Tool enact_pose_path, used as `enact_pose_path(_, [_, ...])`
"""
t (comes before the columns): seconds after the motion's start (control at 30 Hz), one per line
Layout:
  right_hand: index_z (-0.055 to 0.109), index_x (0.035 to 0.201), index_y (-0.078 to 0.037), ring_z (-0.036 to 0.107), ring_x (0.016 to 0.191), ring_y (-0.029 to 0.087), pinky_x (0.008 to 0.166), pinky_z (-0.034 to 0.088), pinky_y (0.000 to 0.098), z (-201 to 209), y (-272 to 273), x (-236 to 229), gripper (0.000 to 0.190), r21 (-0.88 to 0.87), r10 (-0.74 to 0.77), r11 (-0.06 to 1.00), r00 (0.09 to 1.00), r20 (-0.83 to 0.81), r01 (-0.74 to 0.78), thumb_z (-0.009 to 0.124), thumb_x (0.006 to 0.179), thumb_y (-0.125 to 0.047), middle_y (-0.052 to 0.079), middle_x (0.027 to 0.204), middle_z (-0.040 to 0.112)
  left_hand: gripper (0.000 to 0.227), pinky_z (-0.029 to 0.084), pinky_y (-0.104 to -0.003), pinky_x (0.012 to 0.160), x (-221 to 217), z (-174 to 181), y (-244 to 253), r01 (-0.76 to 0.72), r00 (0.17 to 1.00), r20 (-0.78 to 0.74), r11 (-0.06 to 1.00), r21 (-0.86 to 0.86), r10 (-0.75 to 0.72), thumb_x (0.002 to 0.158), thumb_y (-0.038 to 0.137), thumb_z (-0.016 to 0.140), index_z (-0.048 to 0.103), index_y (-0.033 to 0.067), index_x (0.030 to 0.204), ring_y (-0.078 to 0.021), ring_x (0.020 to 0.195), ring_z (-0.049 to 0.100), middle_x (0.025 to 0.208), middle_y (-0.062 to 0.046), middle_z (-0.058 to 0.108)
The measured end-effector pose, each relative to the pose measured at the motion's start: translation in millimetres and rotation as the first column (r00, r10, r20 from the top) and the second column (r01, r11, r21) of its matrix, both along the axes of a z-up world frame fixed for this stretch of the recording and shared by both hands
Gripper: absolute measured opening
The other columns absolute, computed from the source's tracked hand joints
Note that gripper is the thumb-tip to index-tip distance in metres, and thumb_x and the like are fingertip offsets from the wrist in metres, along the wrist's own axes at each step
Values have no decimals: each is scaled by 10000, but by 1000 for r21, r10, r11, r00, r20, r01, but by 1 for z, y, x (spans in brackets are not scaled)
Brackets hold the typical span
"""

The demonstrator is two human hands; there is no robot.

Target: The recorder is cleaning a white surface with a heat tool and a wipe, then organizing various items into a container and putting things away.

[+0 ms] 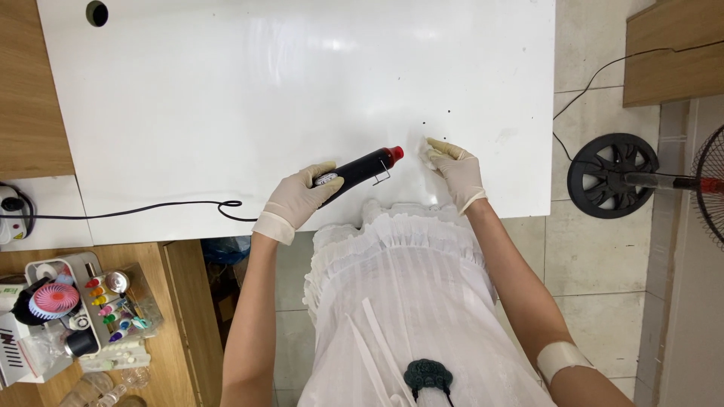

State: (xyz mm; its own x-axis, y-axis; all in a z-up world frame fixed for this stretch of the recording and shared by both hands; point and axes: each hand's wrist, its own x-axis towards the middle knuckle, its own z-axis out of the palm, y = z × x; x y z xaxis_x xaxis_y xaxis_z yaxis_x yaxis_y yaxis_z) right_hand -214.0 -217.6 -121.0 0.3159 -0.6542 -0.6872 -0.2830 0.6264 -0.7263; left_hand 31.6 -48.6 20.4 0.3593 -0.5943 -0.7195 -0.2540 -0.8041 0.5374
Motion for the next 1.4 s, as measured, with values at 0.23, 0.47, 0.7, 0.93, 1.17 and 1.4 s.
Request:
enact_pose_path(0.23, [660,1301,-32,699,1038,113,920,616,250,6,-13,5,365,56,-6,998,998,69,2,662,937,-66,88,1202,720,618,537,-275,799,-5,-1,-8,-20,1000,5,999,33,20,867,485,684,637,136,1375,-155,818,684,965,-74,757])
enact_pose_path(0.47, [653,1314,-23,691,1050,123,951,610,256,-3,-25,5,374,115,34,992,996,85,-43,649,943,-65,86,1194,715,614,537,-276,763,-9,-1,-14,-45,999,12,998,42,44,866,482,693,647,132,1368,-153,790,669,910,-74,735])
enact_pose_path(0.7, [635,1315,19,693,1066,127,997,589,267,-16,-36,1,366,228,17,971,975,224,-69,629,957,-58,83,1226,703,608,532,-279,710,-15,5,-26,-63,998,21,992,105,61,865,481,701,651,134,1361,-147,729,641,858,-64,715])
enact_pose_path(0.93, [629,1386,-41,674,1034,108,880,593,228,-30,-119,-11,418,32,28,999,989,143,-33,646,974,-107,110,1275,690,565,515,-255,716,-15,0,-27,-145,989,-3,987,76,145,884,425,713,659,119,1356,-124,747,617,878,-42,706])
enact_pose_path(1.17, [510,1526,-36,475,1452,225,1238,333,334,-96,-147,-61,481,-640,289,643,907,-307,-422,486,1047,5,144,1572,535,547,502,-212,762,-15,1,-35,-309,950,-19,949,54,311,892,378,718,651,96,1356,-86,831,612,978,-5,705])
enact_pose_path(1.4, [479,1518,-58,363,1489,275,1258,232,438,-97,-178,-30,585,-595,404,92,576,-710,-798,388,976,141,140,1577,449,524,474,-201,739,-14,-8,-39,-438,898,4,893,104,440,894,323,737,679,99,1364,-90,773,550,931,-31,662])
